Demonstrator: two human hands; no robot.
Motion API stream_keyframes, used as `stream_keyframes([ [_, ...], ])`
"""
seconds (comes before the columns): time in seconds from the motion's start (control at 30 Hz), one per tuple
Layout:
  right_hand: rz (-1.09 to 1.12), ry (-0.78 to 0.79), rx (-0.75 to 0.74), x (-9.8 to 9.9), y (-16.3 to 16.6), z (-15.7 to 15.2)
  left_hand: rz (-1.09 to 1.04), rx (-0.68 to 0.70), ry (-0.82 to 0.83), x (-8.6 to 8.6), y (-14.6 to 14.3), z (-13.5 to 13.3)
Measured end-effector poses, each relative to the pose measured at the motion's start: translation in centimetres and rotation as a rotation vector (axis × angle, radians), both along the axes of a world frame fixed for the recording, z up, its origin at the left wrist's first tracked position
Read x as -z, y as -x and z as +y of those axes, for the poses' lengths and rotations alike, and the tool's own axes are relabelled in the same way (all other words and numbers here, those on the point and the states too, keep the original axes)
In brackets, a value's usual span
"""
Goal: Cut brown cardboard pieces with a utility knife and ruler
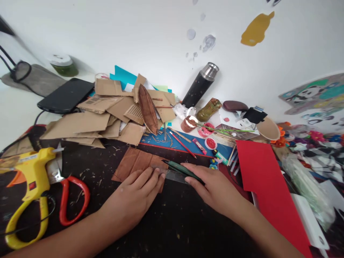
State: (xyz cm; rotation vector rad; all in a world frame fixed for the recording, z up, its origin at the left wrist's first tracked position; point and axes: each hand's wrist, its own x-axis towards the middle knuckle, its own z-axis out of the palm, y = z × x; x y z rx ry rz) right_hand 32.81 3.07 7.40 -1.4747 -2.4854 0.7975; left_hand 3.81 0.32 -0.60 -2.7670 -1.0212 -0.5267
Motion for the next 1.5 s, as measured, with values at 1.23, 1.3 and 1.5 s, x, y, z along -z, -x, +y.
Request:
stream_keyframes([
  [1.23, -0.123, -0.003, -0.068, 0.05, -0.12, -0.16, -0.010, 0.003, 0.028, -0.30, 0.09, 0.03],
  [1.3, -0.122, -0.002, -0.067, 0.09, -0.14, -0.19, -0.007, 0.003, 0.031, -0.38, 0.08, 0.03],
  [1.5, -0.134, 0.002, -0.069, 0.04, -0.11, -0.25, 0.005, 0.006, 0.051, -0.29, 0.24, -0.06],
])
